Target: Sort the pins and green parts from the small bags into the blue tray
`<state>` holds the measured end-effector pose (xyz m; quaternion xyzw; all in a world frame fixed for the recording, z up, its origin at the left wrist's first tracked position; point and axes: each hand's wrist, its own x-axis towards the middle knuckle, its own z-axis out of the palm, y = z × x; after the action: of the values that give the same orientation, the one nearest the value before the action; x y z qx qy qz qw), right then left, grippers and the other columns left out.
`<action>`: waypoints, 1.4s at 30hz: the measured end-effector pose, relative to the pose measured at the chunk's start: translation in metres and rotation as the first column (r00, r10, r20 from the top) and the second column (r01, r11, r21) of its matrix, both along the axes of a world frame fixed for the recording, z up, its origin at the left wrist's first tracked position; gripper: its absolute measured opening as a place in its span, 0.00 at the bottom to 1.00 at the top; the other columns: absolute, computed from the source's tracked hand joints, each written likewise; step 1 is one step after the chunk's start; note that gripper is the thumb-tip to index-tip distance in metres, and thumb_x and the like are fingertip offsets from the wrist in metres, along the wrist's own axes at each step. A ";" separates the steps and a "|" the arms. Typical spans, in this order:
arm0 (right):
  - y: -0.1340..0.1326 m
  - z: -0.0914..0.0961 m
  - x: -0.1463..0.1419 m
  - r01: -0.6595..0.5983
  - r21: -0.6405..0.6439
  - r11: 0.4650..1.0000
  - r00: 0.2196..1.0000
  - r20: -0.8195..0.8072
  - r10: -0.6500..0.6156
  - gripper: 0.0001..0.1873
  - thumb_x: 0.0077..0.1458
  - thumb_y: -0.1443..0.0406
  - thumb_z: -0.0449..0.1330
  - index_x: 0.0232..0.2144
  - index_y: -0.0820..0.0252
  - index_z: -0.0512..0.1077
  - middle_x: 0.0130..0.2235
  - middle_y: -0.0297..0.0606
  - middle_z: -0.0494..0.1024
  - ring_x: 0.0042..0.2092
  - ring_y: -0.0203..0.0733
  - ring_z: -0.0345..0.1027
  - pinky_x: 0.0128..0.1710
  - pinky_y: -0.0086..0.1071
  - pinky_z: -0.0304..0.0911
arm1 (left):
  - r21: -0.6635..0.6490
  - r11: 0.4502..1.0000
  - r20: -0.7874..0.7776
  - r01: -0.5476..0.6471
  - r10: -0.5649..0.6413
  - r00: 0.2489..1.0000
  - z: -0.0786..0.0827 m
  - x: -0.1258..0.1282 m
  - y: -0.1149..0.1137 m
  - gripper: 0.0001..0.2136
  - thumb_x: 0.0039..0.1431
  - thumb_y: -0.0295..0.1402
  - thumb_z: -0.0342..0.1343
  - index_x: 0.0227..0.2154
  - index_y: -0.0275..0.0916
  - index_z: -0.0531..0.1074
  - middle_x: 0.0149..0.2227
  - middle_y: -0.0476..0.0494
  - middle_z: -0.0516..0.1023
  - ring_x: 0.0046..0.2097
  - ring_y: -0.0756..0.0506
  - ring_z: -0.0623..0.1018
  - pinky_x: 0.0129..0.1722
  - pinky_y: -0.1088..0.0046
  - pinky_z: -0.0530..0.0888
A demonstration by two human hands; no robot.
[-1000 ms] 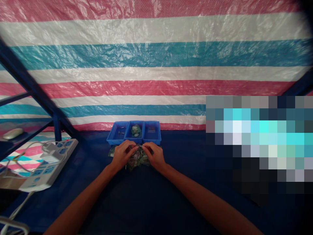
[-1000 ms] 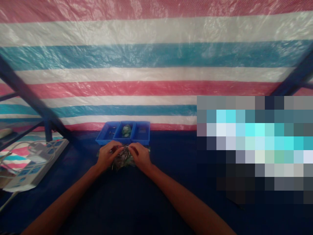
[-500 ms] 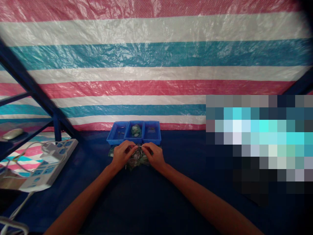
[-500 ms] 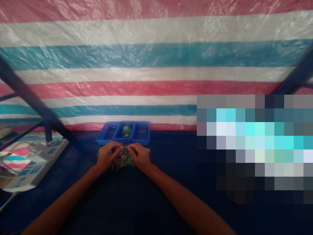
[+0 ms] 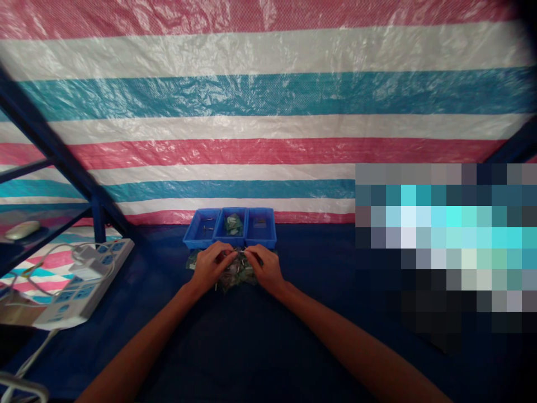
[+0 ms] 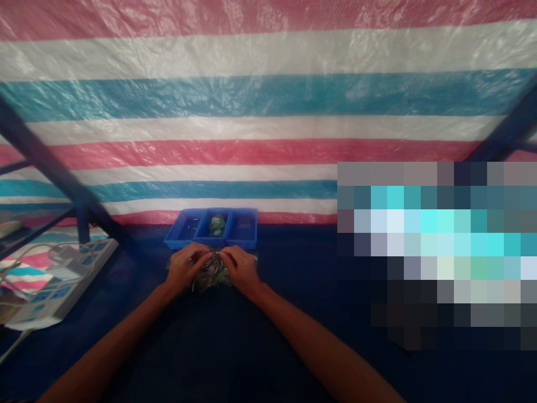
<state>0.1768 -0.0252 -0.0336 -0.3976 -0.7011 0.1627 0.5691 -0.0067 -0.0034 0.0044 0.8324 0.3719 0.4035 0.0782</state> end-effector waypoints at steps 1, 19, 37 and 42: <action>0.000 0.000 0.000 0.000 0.000 1.000 1.000 -0.002 0.000 0.11 0.62 0.63 0.51 0.35 0.61 0.72 0.33 0.38 0.75 0.35 0.38 0.68 0.38 0.29 0.61 | -0.005 1.000 -0.003 0.001 -0.001 1.000 0.000 0.000 0.000 0.07 0.59 0.35 0.55 0.35 0.38 0.71 0.31 0.47 0.75 0.29 0.51 0.73 0.30 0.76 0.70; 0.000 -0.002 0.001 0.019 -0.014 1.000 0.999 0.051 -0.018 0.16 0.64 0.61 0.47 0.30 0.61 0.71 0.28 0.36 0.71 0.31 0.37 0.65 0.35 0.29 0.59 | -0.026 0.997 0.021 0.067 -0.067 0.998 0.005 0.002 -0.003 0.06 0.60 0.34 0.53 0.32 0.37 0.72 0.31 0.46 0.76 0.33 0.49 0.74 0.34 0.74 0.69; -0.002 0.002 0.001 -0.001 -0.052 0.999 0.999 0.044 0.003 0.18 0.65 0.62 0.44 0.36 0.61 0.72 0.33 0.38 0.75 0.36 0.38 0.69 0.39 0.29 0.61 | -0.672 0.703 0.734 0.233 0.590 0.337 -0.001 -0.029 0.039 0.15 0.44 0.40 0.64 0.28 0.32 0.72 0.16 0.55 0.65 0.15 0.58 0.62 0.13 0.83 0.57; -0.002 0.001 0.001 -0.009 -0.043 0.999 0.999 0.047 0.011 0.17 0.65 0.63 0.45 0.35 0.61 0.72 0.32 0.38 0.74 0.35 0.37 0.69 0.39 0.29 0.61 | -0.686 0.664 0.727 0.297 0.615 0.306 -0.005 -0.034 0.043 0.14 0.45 0.37 0.63 0.31 0.32 0.72 0.16 0.56 0.64 0.14 0.58 0.62 0.12 0.83 0.58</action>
<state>0.1775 -0.0275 -0.0326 -0.4099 -0.7128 0.1711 0.5428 -0.0406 0.0397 -0.0004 0.2813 0.4698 0.6282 0.5527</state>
